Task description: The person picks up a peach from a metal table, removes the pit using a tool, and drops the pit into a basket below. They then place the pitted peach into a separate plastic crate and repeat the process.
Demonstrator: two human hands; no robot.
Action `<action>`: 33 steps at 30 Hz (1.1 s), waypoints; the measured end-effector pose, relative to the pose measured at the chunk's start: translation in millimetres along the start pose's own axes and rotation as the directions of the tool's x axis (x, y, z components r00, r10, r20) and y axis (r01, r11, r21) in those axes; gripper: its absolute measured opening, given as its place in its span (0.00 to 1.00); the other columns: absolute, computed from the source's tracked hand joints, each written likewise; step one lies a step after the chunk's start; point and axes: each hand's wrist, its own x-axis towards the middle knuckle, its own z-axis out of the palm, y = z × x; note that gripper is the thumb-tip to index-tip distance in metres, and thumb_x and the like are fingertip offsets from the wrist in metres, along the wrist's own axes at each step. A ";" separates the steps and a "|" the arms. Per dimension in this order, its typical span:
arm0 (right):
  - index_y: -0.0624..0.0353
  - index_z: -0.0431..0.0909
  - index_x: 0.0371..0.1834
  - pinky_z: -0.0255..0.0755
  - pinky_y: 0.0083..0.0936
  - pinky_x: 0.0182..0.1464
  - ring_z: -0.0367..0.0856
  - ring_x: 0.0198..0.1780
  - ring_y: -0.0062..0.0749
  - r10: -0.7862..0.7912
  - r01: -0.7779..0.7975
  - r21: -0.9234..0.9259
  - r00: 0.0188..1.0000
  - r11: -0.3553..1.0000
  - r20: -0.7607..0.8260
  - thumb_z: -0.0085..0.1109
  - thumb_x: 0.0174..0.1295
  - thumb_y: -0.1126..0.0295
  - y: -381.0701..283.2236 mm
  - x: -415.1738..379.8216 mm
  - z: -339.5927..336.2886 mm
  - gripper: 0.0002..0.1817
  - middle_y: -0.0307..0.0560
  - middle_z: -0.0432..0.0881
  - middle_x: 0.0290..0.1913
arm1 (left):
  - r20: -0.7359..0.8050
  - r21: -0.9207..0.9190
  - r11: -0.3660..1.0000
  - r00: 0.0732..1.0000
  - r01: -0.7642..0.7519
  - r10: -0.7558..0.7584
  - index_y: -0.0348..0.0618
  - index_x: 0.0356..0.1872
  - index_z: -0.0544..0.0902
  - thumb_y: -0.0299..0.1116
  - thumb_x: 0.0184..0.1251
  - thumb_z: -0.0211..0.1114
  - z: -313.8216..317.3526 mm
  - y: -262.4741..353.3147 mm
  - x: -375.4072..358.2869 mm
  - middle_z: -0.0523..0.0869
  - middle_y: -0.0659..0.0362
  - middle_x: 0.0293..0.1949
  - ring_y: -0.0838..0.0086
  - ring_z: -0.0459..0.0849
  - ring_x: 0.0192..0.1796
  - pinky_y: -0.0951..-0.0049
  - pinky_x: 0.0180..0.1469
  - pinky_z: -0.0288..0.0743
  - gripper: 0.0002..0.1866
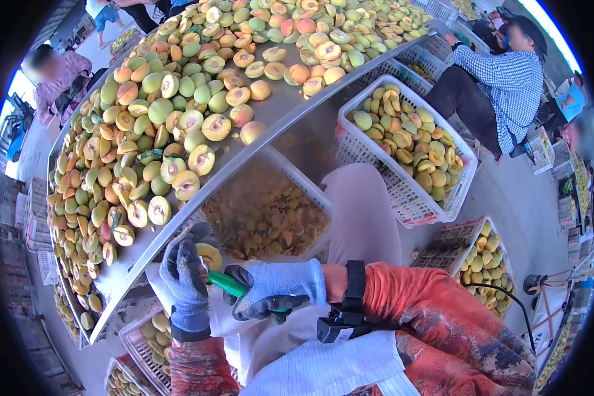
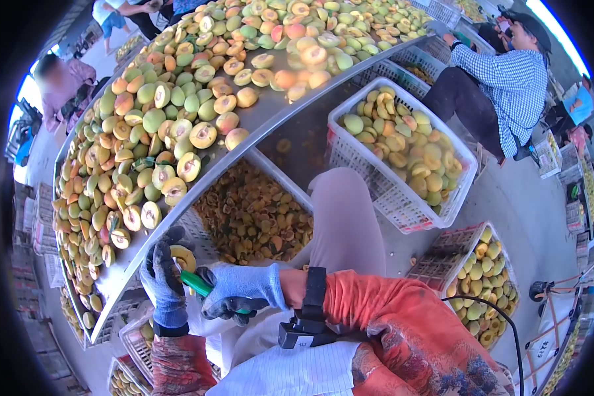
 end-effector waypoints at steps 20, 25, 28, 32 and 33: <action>0.60 0.71 0.48 0.69 0.13 0.18 0.76 0.23 0.19 -0.320 0.411 0.217 0.878 0.886 -0.355 0.62 0.55 0.72 -40.3 -25.9 -53.1 0.18 0.43 0.80 0.36 | 0.083 -0.735 0.599 0.919 0.318 -0.386 0.38 0.54 0.72 0.48 0.67 0.53 56.0 -27.9 43.3 0.80 0.52 0.44 0.62 0.81 0.49 0.63 0.51 0.77 0.25; 0.58 0.71 0.43 0.71 0.22 0.22 0.78 0.24 0.26 -0.309 0.089 -0.372 0.745 0.924 -0.590 0.59 0.61 0.62 21.3 16.5 -101.9 0.14 0.41 0.80 0.34 | 0.145 -0.860 0.407 0.913 0.307 -0.381 0.44 0.60 0.69 0.40 0.65 0.53 30.5 -37.4 52.1 0.77 0.52 0.52 0.63 0.79 0.52 0.64 0.48 0.80 0.23; 0.58 0.71 0.43 0.71 0.22 0.25 0.78 0.24 0.25 -0.210 0.081 -0.232 0.766 0.969 -0.608 0.59 0.61 0.61 7.0 10.9 -58.6 0.14 0.39 0.79 0.34 | 0.192 -0.863 0.402 0.935 0.306 -0.299 0.45 0.62 0.68 0.34 0.60 0.54 30.1 -15.0 34.6 0.75 0.52 0.55 0.63 0.77 0.55 0.65 0.52 0.78 0.26; 0.58 0.70 0.46 0.68 0.16 0.23 0.75 0.27 0.17 -0.246 0.312 0.053 0.832 0.949 -0.498 0.61 0.59 0.69 7.4 22.1 -35.5 0.15 0.36 0.75 0.35 | 0.273 -0.734 0.558 0.920 0.387 -0.280 0.44 0.62 0.68 0.37 0.63 0.54 35.1 -14.2 18.4 0.76 0.55 0.54 0.66 0.77 0.54 0.69 0.48 0.78 0.25; 0.58 0.70 0.48 0.68 0.16 0.23 0.73 0.27 0.15 -0.254 0.278 -0.026 0.830 0.960 -0.497 0.61 0.59 0.70 6.4 19.6 -34.2 0.15 0.35 0.75 0.35 | 0.260 -0.637 0.640 0.901 0.429 -0.346 0.44 0.62 0.67 0.39 0.65 0.53 32.5 -16.3 14.8 0.76 0.56 0.54 0.67 0.78 0.53 0.70 0.47 0.79 0.24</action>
